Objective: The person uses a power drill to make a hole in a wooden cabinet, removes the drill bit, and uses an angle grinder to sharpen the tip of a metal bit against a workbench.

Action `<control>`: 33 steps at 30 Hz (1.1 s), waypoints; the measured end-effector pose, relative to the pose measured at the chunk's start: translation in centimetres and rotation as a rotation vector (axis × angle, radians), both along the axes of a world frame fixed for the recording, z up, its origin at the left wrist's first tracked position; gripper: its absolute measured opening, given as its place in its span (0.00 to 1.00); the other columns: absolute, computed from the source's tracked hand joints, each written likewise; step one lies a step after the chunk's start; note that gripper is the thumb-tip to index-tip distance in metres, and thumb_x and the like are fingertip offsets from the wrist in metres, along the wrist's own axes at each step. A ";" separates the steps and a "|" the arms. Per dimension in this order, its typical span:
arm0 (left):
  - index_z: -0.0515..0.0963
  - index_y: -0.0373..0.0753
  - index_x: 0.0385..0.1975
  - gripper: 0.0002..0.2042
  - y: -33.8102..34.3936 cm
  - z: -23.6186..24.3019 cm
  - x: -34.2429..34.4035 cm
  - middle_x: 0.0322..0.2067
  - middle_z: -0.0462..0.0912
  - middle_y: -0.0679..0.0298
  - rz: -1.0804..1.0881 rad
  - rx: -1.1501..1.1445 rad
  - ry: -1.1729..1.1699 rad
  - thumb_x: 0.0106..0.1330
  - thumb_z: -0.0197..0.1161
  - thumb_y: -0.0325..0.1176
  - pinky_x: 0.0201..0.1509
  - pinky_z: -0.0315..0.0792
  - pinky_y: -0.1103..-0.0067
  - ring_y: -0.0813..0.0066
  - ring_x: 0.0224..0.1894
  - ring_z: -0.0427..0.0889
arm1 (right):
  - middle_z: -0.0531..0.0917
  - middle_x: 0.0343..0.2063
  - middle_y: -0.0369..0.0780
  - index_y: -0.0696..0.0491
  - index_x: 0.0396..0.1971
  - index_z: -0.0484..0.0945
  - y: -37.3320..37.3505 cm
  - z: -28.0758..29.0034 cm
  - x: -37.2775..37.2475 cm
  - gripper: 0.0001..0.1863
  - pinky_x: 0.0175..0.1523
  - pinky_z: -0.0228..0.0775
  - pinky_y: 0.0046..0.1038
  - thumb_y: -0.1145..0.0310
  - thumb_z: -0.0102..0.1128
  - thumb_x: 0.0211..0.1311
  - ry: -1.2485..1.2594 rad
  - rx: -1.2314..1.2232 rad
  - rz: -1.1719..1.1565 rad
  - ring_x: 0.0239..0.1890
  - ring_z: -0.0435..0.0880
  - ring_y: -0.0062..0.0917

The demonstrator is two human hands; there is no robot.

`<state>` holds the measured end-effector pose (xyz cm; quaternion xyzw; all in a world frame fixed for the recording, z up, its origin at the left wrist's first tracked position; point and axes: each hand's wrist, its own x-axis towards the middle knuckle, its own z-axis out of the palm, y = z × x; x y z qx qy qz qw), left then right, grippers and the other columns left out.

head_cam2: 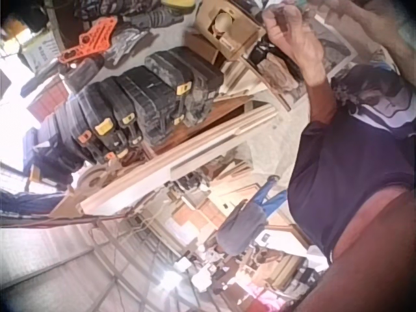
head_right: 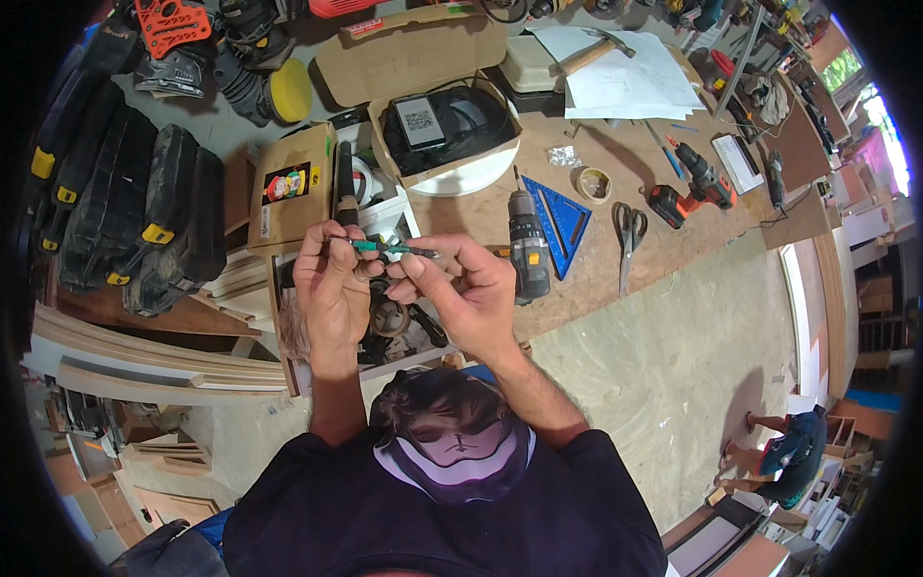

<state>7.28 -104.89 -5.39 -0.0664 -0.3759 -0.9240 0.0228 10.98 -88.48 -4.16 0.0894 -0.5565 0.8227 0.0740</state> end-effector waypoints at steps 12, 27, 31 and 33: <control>0.76 0.37 0.46 0.09 -0.2 -0.3 -0.2 0.41 0.85 0.59 0.004 -0.010 0.001 0.73 0.69 0.29 0.40 0.86 0.77 0.73 0.38 0.87 | 0.90 0.38 0.47 0.64 0.52 0.79 -0.1 -0.1 -0.3 0.10 0.42 0.88 0.27 0.77 0.60 0.76 -0.017 -0.011 0.008 0.37 0.92 0.27; 0.77 0.34 0.59 0.17 4.5 0.5 1.4 0.39 0.84 0.63 -0.017 -0.301 -0.181 0.82 0.57 0.40 0.43 0.77 0.80 0.77 0.39 0.82 | 0.88 0.23 0.38 0.59 0.49 0.86 0.0 -2.4 0.6 0.11 0.29 0.77 0.20 0.69 0.66 0.73 -0.074 0.281 -0.114 0.25 0.88 0.14; 0.76 0.33 0.59 0.16 5.8 -0.5 0.8 0.35 0.80 0.65 0.019 -0.363 -0.096 0.82 0.56 0.39 0.46 0.78 0.77 0.77 0.38 0.81 | 0.81 0.17 0.43 0.57 0.57 0.84 3.2 -0.1 1.7 0.18 0.26 0.72 0.30 0.69 0.68 0.69 0.052 0.553 -0.145 0.20 0.84 0.21; 0.76 0.32 0.59 0.16 7.7 0.7 1.2 0.34 0.79 0.66 -0.049 -0.262 -0.111 0.83 0.56 0.38 0.47 0.77 0.76 0.77 0.37 0.79 | 0.81 0.18 0.43 0.57 0.50 0.85 5.4 -0.4 2.4 0.14 0.25 0.70 0.30 0.67 0.70 0.69 0.109 0.586 -0.161 0.19 0.82 0.25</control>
